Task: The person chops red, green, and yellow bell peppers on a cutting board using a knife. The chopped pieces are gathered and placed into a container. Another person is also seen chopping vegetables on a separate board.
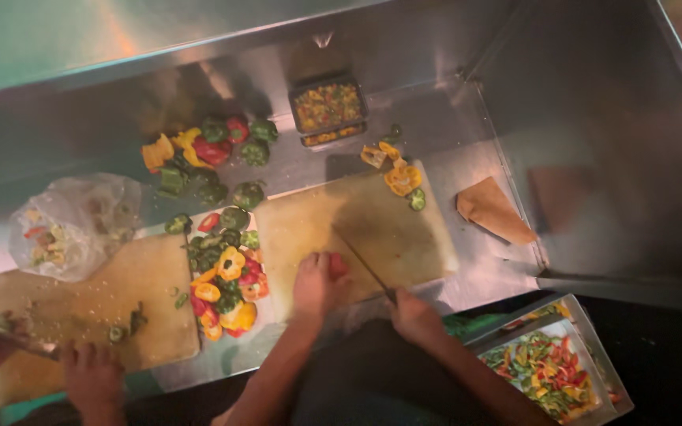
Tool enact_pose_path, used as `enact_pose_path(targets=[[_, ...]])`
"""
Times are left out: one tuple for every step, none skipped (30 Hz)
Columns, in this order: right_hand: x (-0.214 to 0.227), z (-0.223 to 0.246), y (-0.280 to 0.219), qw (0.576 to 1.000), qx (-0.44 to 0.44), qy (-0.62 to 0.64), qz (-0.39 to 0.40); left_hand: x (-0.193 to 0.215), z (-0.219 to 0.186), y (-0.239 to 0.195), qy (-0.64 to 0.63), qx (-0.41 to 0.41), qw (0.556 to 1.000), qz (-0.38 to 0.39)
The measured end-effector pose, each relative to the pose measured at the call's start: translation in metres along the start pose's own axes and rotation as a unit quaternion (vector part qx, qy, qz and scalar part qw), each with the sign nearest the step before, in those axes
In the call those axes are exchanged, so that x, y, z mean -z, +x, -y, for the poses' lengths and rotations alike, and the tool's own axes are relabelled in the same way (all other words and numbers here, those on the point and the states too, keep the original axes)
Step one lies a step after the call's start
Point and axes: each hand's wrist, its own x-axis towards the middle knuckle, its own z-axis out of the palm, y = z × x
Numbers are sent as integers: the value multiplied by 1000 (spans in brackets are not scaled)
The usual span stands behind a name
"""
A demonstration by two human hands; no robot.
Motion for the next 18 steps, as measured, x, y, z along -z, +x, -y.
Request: enact_pose_path(targets=[[-3,-2,-1,1000,-7,12,10,-4,1,-6,-11,-9,1000,2],[-6,-3,-2,999,-13,23,19,-5,3,-12,-23,-18,1000,3],[-8,-3,-1,999,-19,36,28,-2,5,-13,-32,-27,999,4],[-10,-4,0,999,-13,45,23,0,7,-14,-24,-32,999,12],[-11,-4,2,998,-7,55,16,4,8,-14,-15,-39,999,20],[-13,-4,3,998,-1,65,9,7,8,-12,-5,-46,998,29],[-14,-5,2,999,8,40,0,8,7,-11,-13,-45,998,31],[-16,-6,1,1000,17,15,-9,8,5,-13,-21,-43,998,32],[-17,-7,-1,999,26,-10,-19,7,4,-13,-29,-42,998,34],[-20,-7,-2,998,36,-5,-43,7,2,-12,-33,-37,998,42],[-24,-7,-3,997,46,0,-66,6,2,-11,-36,-33,998,50],[-27,-7,-3,994,56,5,-90,5,1,-10,-40,-28,997,57],[-31,-5,-3,992,72,0,-99,5,0,-8,-37,-18,997,66],[-35,-4,-3,990,88,-5,-108,5,-1,-6,-33,-9,997,75],[-38,0,-2,988,103,-9,-118,6,-2,-4,-29,-1,996,84],[-40,3,-1,990,96,-14,-106,7,-3,-3,-30,-2,996,83],[-42,6,0,992,89,-17,-94,9,-5,-2,-30,-4,996,81],[-42,8,1,993,81,-21,-81,10,-7,-3,-31,-5,996,80]])
